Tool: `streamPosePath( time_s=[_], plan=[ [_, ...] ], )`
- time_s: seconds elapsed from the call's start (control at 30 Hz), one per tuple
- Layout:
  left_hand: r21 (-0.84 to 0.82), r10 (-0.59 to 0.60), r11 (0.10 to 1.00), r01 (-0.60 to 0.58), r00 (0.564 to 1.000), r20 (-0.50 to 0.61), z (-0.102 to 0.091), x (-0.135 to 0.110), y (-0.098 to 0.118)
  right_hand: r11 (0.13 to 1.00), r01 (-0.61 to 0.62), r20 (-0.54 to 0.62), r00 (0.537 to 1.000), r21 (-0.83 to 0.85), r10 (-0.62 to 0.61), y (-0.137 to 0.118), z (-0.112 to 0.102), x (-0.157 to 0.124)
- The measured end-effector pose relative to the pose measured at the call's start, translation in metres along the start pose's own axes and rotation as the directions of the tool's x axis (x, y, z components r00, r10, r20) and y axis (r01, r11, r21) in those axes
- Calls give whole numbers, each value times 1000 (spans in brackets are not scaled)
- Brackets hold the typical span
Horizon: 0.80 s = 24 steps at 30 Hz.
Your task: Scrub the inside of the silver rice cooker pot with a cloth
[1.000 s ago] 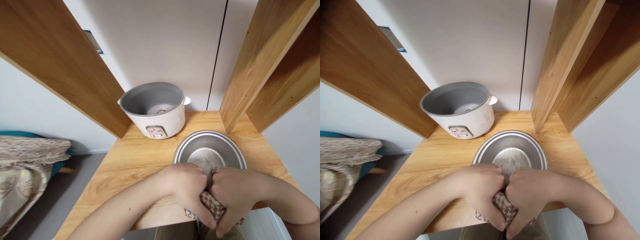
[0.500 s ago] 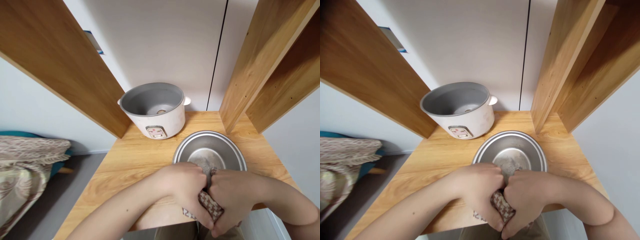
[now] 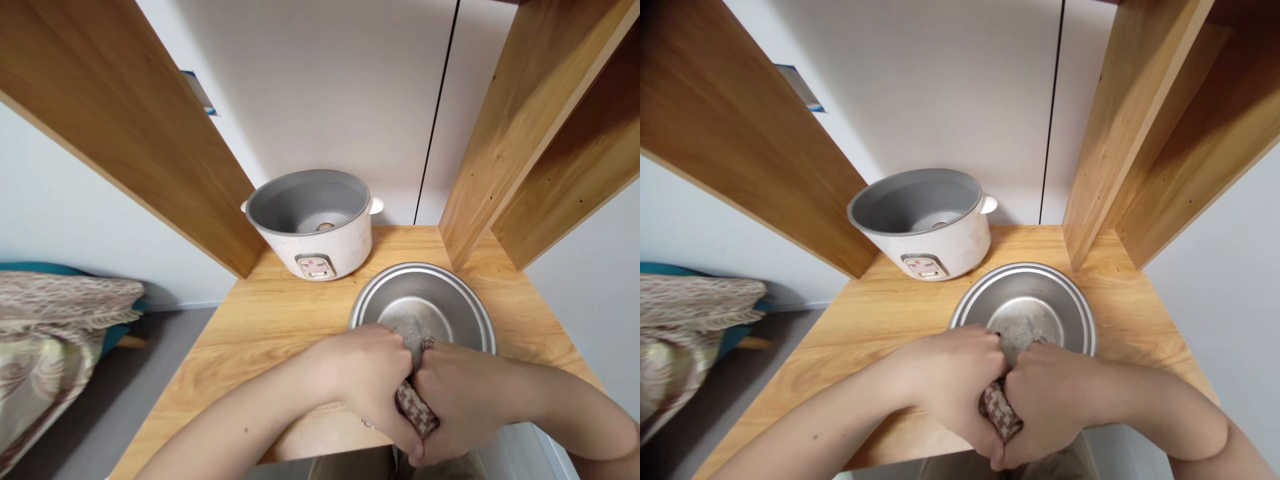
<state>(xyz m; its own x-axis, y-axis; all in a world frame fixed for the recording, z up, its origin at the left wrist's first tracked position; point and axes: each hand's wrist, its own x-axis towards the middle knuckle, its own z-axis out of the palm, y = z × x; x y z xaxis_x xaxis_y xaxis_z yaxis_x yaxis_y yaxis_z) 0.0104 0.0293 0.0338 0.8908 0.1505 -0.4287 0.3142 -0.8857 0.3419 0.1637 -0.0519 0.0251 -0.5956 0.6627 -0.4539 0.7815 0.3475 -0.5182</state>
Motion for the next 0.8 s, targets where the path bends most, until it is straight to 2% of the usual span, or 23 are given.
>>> streamPosePath(
  time_s=[0.13, 0.37, 0.5, 0.67, 0.8],
  plan=[
    [-12, 21, 1000, -21, 1000, -21, -2, 0, -6, 999, -31, -57, 998, 10, 31, -3, 2, 0],
    [-40, 53, 998, -55, 998, -40, -4, 7, -17, 999, -5, -27, 1000, 41, 6, 0, -1, -1],
    [-51, 67, 996, -69, 997, -33, -4, 7, -18, 998, -7, 48, 999, 62, 4, 4, -6, -1],
    [-62, 61, 996, -62, 998, -26, -4, 6, -17, 998, -65, 198, 978, -12, 66, 9, -11, -1],
    [-53, 50, 997, -51, 999, -13, -5, 6, -16, 999, -24, 229, 973, -41, 33, 15, -12, 2]
  ],
)
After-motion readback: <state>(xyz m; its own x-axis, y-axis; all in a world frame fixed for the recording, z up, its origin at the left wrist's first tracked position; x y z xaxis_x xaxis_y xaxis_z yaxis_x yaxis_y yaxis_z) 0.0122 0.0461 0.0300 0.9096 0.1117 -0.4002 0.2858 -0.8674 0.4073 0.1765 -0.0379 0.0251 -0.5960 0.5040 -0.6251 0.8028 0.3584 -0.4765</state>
